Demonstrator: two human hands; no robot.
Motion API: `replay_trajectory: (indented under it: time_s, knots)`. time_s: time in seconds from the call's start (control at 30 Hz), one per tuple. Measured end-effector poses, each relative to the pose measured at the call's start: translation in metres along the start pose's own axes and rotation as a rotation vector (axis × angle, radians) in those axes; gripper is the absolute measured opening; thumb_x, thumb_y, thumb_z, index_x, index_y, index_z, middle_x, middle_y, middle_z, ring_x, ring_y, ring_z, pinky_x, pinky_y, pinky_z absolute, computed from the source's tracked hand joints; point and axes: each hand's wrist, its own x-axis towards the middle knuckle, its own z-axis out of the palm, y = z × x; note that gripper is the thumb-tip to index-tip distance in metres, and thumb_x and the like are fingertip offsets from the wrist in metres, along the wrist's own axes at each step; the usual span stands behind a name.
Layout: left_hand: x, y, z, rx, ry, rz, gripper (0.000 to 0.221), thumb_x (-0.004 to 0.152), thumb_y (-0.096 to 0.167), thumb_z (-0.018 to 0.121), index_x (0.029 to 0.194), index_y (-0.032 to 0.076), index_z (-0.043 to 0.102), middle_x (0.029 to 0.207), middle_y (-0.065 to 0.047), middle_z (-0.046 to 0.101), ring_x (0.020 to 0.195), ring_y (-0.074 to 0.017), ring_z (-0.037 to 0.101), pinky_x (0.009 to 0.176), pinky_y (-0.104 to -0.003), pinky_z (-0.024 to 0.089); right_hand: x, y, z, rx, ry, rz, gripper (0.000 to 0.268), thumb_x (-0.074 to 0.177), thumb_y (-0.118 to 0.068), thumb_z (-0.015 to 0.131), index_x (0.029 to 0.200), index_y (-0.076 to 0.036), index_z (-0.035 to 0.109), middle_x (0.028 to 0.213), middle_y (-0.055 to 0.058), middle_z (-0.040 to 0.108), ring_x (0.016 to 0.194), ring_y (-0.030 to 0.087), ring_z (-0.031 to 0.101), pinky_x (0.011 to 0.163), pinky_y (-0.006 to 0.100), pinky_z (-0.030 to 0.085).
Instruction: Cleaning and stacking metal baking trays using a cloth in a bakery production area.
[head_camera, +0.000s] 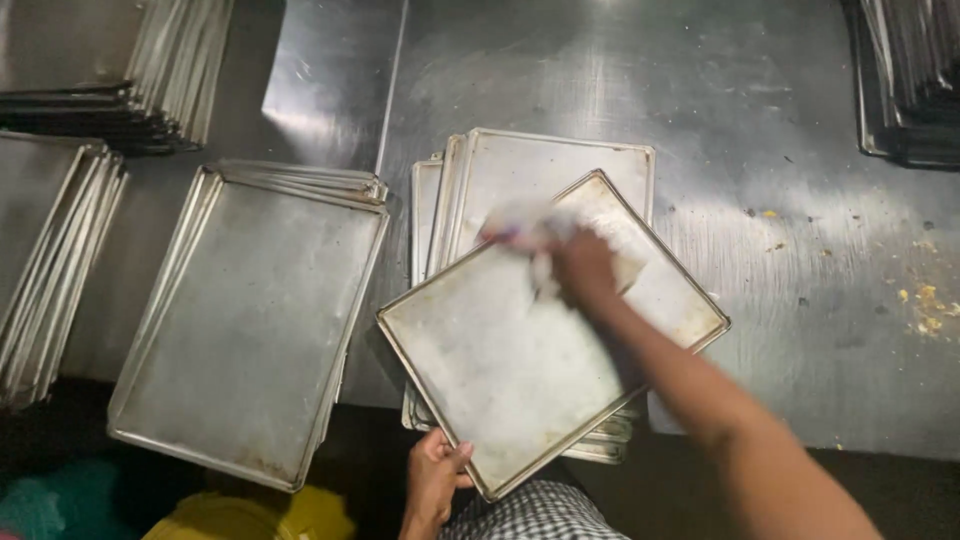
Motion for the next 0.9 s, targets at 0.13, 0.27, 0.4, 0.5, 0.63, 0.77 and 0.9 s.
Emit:
replay_trajectory:
  time_s: [0.13,0.27,0.4,0.5,0.63,0.77,0.9]
  knots:
    - [0.007,-0.005,0.003,-0.016,0.016,0.022,0.015,0.089,0.000,0.067,0.102,-0.007,0.066,0.085,-0.017,0.076,0.070,-0.0263,0.076,0.058,-0.044,0.066,0.066,0.075,-0.042,-0.249,0.325,0.385,0.047,0.088,-0.020,0.068,0.133,-0.012,0.062,0.112,0.027,0.057,0.100,0.044,0.056,0.081,0.056,0.044]
    - [-0.002,0.006,0.032,-0.026,0.086,-0.061,0.017,0.085,-0.003,0.065,0.102,-0.003,0.068,0.085,-0.016,0.077,0.068,-0.0270,0.076,0.056,-0.044,0.064,0.011,-0.038,-0.007,-0.256,0.203,0.318,0.085,0.069,-0.016,0.075,0.148,-0.003,0.046,0.122,0.034,0.058,0.115,0.051,0.056,0.098,0.057,0.045]
    - [-0.001,0.030,0.044,0.039,0.158,-0.170,0.013,0.087,-0.004,0.065,0.100,-0.002,0.066,0.085,-0.015,0.076,0.067,-0.0277,0.076,0.056,-0.045,0.066,-0.125,-0.142,0.021,-0.167,0.106,-0.065,0.066,0.087,-0.016,0.062,0.150,-0.016,0.045,0.118,0.030,0.061,0.116,0.053,0.057,0.097,0.064,0.045]
    - [0.003,0.001,0.018,-0.030,0.082,-0.099,0.013,0.087,-0.002,0.069,0.099,-0.004,0.066,0.081,-0.015,0.071,0.065,-0.0258,0.073,0.055,-0.044,0.067,-0.138,-0.077,-0.004,0.073,-0.052,-0.155,0.053,0.099,-0.014,0.060,0.151,-0.024,0.053,0.110,0.025,0.064,0.100,0.042,0.062,0.083,0.059,0.050]
    - [-0.009,0.025,0.025,0.039,0.009,-0.071,0.018,0.090,0.006,0.070,0.105,-0.003,0.065,0.083,-0.015,0.071,0.066,-0.0235,0.072,0.053,-0.039,0.064,-0.093,0.094,-0.057,-0.123,0.114,0.399,0.059,0.088,-0.017,0.067,0.146,-0.021,0.059,0.107,0.022,0.061,0.100,0.041,0.060,0.085,0.053,0.049]
    - [-0.041,0.074,0.026,-0.044,-0.192,-0.152,0.033,0.086,0.012,0.069,0.117,0.001,0.065,0.093,-0.014,0.077,0.069,-0.0232,0.074,0.057,-0.041,0.060,-0.084,0.251,-0.056,-0.432,0.555,0.468,0.051,0.090,-0.016,0.071,0.141,-0.016,0.065,0.121,0.027,0.059,0.113,0.046,0.058,0.095,0.054,0.048]
    - [-0.019,0.094,0.030,-0.452,-0.199,0.101,0.041,0.088,0.016,0.070,0.124,-0.002,0.063,0.110,-0.009,0.076,0.091,-0.0149,0.078,0.084,-0.036,0.061,-0.110,0.244,-0.089,-0.352,0.857,0.413,0.059,0.087,-0.015,0.073,0.143,0.003,0.066,0.124,0.029,0.063,0.115,0.048,0.058,0.100,0.055,0.041]
